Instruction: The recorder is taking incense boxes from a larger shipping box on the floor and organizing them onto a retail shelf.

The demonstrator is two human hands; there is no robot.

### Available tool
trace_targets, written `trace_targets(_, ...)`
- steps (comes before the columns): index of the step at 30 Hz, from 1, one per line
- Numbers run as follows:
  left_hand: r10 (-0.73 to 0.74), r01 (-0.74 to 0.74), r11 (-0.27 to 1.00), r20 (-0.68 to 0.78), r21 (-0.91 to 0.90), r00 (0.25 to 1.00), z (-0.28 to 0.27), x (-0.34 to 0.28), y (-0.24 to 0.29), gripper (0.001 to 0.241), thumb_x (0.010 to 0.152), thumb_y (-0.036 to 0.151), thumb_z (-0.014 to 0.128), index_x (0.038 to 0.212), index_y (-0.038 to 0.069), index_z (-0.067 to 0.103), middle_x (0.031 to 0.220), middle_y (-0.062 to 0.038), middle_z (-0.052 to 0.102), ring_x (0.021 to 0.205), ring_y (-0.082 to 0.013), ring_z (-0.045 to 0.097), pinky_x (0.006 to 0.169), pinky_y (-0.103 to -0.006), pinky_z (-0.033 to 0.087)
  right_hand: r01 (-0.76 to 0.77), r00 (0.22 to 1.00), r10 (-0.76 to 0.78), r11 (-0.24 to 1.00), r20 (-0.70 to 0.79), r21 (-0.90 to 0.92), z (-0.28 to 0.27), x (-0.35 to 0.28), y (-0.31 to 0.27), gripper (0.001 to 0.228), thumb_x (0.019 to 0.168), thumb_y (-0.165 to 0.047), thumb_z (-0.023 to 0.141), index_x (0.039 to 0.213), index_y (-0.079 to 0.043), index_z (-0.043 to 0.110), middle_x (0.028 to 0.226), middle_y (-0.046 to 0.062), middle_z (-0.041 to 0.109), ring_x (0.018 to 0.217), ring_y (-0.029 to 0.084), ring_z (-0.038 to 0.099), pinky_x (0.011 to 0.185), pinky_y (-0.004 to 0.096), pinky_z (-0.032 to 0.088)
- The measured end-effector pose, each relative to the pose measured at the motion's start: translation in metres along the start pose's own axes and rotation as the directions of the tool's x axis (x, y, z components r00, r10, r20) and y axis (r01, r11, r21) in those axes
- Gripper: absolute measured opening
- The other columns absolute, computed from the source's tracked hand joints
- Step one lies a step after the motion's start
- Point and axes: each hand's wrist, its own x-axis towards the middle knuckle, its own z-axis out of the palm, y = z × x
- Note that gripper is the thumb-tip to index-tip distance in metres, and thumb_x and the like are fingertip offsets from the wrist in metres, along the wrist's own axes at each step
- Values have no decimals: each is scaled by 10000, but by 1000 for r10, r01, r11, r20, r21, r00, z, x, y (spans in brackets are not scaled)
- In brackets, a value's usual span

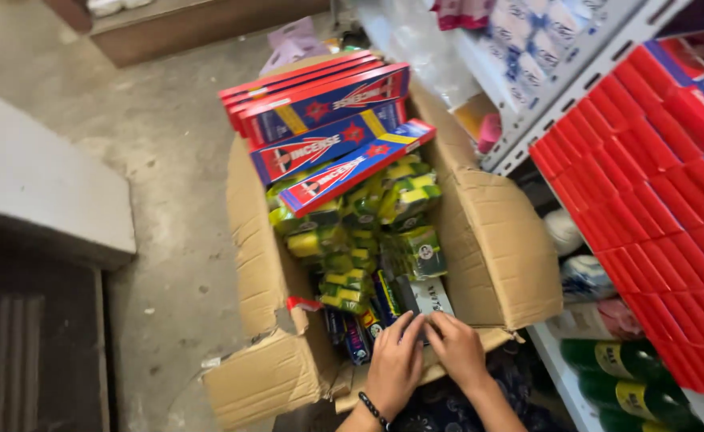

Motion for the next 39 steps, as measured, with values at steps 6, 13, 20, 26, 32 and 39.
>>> trace_targets(6, -42, 42, 999, 42, -10, 998, 5, -2, -4, 489, 918, 72, 642, 1402, 50, 572, 1378, -202, 595, 1219, -386, 583, 1022, -464, 450, 161, 987, -160, 983, 13, -87, 1, -1, 3, 164, 875, -163, 693, 1013, -86, 734, 964, 131, 753, 880, 361, 718, 725, 428, 574)
trace_targets(13, -46, 46, 999, 40, -14, 998, -3, -1, 1, 463, 927, 89, 637, 1383, 32, 575, 1384, -210, 583, 1229, -384, 571, 1045, -474, 426, 78, 997, -78, 994, 5, -72, -2, 1, -7, 155, 894, -184, 707, 988, -66, 743, 955, 129, 761, 860, 325, 741, 729, 400, 582)
trace_targets(20, -67, 90, 971, -110, 219, 992, -38, 15, -6, 448, 916, 213, 699, 1332, 64, 626, 1361, -184, 589, 1232, -349, 569, 1060, -518, 364, 96, 995, -96, 995, -25, -9, 6, 26, -17, 119, 892, -119, 734, 984, -44, 742, 924, 127, 766, 817, 267, 760, 722, 366, 587)
trace_targets(26, -69, 162, 932, -278, 325, 958, -102, 72, -36, 458, 926, 231, 697, 1346, 65, 620, 1411, -188, 572, 1262, -364, 547, 1066, -502, 374, 343, 925, -338, 939, -174, 1, 5, 85, -85, 118, 918, -72, 718, 1034, -54, 736, 991, 118, 755, 901, 257, 749, 780, 350, 581)
trace_targets(32, -141, 267, 928, -420, 259, 897, -140, 137, -75, 487, 923, 159, 683, 1393, 62, 597, 1496, -200, 510, 1356, -404, 480, 1125, -519, 367, 563, 796, -545, 826, -261, -8, 31, 144, -145, 172, 953, -33, 688, 1122, -41, 718, 1095, 136, 741, 1032, 310, 728, 897, 375, 579)
trace_targets(39, -51, 202, 875, -333, 440, 942, -132, 179, -128, 559, 837, 32, 666, 1392, 76, 611, 1523, -203, 489, 1430, -395, 418, 1181, -562, 298, 643, 737, -660, 751, -145, -149, 68, 175, -167, 348, 924, -4, 667, 1267, -60, 674, 1274, 148, 704, 1183, 331, 660, 1022, 422, 538)
